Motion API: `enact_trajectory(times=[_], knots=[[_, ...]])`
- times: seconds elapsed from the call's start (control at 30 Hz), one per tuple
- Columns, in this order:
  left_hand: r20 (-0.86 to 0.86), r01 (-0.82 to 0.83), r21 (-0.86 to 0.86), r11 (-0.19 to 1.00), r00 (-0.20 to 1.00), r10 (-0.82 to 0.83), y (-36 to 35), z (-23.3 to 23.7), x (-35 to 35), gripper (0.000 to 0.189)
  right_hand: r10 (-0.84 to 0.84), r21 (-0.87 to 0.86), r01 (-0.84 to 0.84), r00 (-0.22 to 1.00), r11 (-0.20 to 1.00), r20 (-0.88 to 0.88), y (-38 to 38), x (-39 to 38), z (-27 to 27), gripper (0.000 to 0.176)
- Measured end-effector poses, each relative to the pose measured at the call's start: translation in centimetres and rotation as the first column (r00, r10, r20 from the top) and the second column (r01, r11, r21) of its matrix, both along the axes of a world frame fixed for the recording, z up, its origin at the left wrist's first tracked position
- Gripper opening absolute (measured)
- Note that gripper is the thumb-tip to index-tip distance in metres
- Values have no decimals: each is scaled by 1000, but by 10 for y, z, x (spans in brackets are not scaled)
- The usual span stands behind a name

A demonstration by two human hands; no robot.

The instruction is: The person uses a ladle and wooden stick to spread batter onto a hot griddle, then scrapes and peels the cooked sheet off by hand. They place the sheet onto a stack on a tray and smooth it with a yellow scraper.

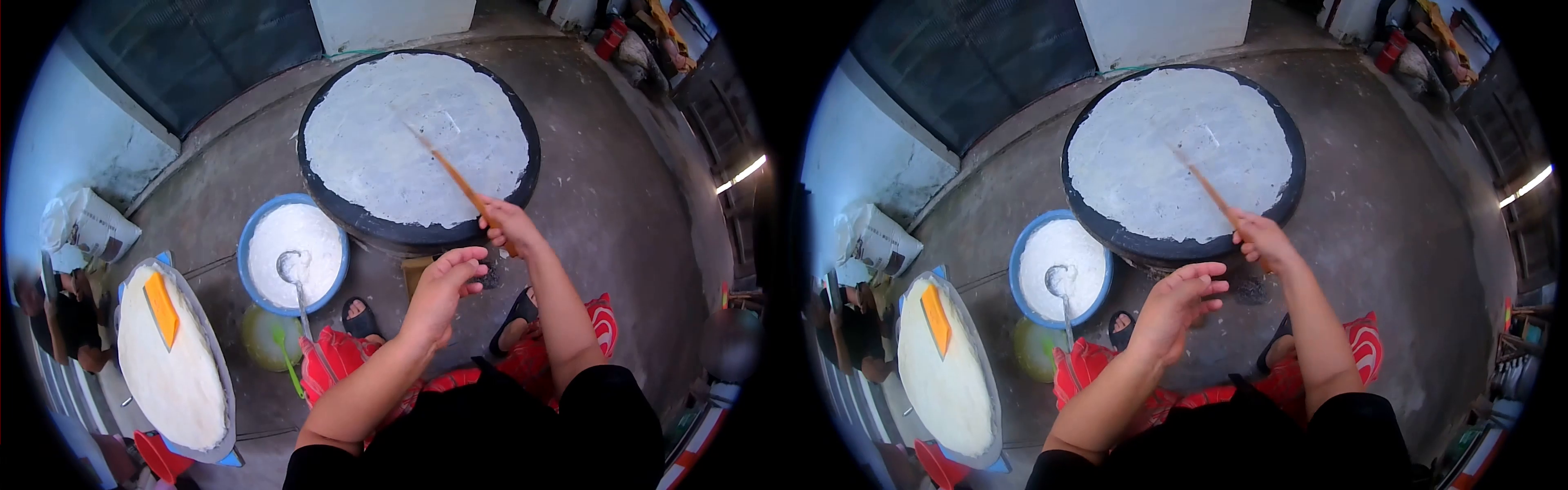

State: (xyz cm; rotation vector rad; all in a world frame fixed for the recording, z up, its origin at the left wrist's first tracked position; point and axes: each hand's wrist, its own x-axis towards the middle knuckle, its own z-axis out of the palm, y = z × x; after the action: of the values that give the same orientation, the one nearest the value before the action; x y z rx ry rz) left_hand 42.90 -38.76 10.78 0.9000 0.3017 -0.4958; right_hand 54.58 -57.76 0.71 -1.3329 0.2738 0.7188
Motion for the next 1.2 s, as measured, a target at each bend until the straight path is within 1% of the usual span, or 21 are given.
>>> enact_trajectory(times=[0.03, 0.07, 0.13, 0.2, 0.23, 0.27, 0.33, 0.37, 0.4, 0.5, 0.53, 0.63, 0.73, 0.8, 0.87, 0.9, 0.93, 0.97, 1.0, 1.13, 1.2], knots=[[1, 7, 1, 1000, 1000, -7, 0, -1, -1, 29, -124, -59, 126, 992, 990, 27, -1, -6, 8, 37], [-1, 10, 4, 1000, 1000, -10, 1, 0, -2, 29, -216, 38, 216, 976, 976, -2, -9, -5, 5, 37], [2, 6, 26, 1000, 1000, -6, -1, 0, -4, 28, -277, -176, 307, 945, 935, 173, 3, -15, 7, 34], [6, -1, 13, 1000, 1000, 1, 0, 1, -5, 28, -10, -206, 62, 970, 977, 244, 7, -33, 3, 33], [12, -10, 0, 1000, 1000, 10, 0, 1, -5, 27, 100, -227, -58, 978, 972, 181, 4, -40, 9, 31], [13, -1, -2, 1000, 1000, 1, 0, 1, -5, 27, 92, -229, -49, 979, 972, 182, -3, -41, 5, 31], [-3, -14, 15, 1000, 1000, 14, 2, 0, -6, 27, -328, -272, 376, 922, 886, 207, -28, -37, -18, 33], [12, -17, 27, 1000, 1000, 17, 2, 3, -7, 27, -404, -308, 535, 823, 787, 399, -37, -34, -35, 32], [10, -15, 29, 999, 1000, 15, 2, 3, -9, 27, -406, -308, 535, 824, 786, 396, -34, -40, -31, 32], [27, 3, 41, 999, 1000, -4, 1, 3, -9, 27, 30, -385, 151, 905, 911, 425, -28, -63, -12, 33], [24, 4, 42, 999, 1000, -5, 0, 2, -9, 27, 62, -433, 92, 943, 897, 328, -26, -68, -2, 32], [18, 17, 46, 999, 1000, -18, -1, 3, -10, 27, -377, -374, 522, 838, 766, 395, -49, -62, -23, 31], [16, 27, 52, 998, 999, -28, 1, 1, -11, 27, -392, -257, 484, 856, 837, 337, -50, -77, -16, 33], [13, 33, 50, 998, 999, -33, 0, -1, -13, 27, -359, -280, 446, 880, 850, 312, -46, -90, -16, 33], [12, 14, 47, 999, 1000, -14, 0, 1, -13, 26, -252, -431, 401, 897, 808, 362, -41, -99, -21, 34], [12, 16, 45, 999, 1000, -16, 0, 1, -12, 26, -143, -563, 401, 884, 723, 445, -39, -101, -28, 35], [15, 18, 39, 999, 1000, -18, 0, 1, -13, 26, -145, -564, 401, 884, 722, 444, -41, -103, -32, 35], [18, 20, 33, 999, 1000, -20, 1, 0, -13, 26, 138, -772, 421, 832, 477, 538, -42, -105, -36, 37], [16, 21, 33, 999, 1000, -22, 1, 0, -13, 26, 428, -860, 480, 750, 173, 504, -37, -106, -31, 39], [20, 11, 43, 999, 1000, -12, 1, 1, -14, 26, 426, -895, 382, 787, 231, 446, -29, -98, -26, 41], [25, 9, 56, 998, 1000, -11, 2, 2, -13, 26, 485, -875, 391, 728, 287, 484, -27, -104, -32, 40]])
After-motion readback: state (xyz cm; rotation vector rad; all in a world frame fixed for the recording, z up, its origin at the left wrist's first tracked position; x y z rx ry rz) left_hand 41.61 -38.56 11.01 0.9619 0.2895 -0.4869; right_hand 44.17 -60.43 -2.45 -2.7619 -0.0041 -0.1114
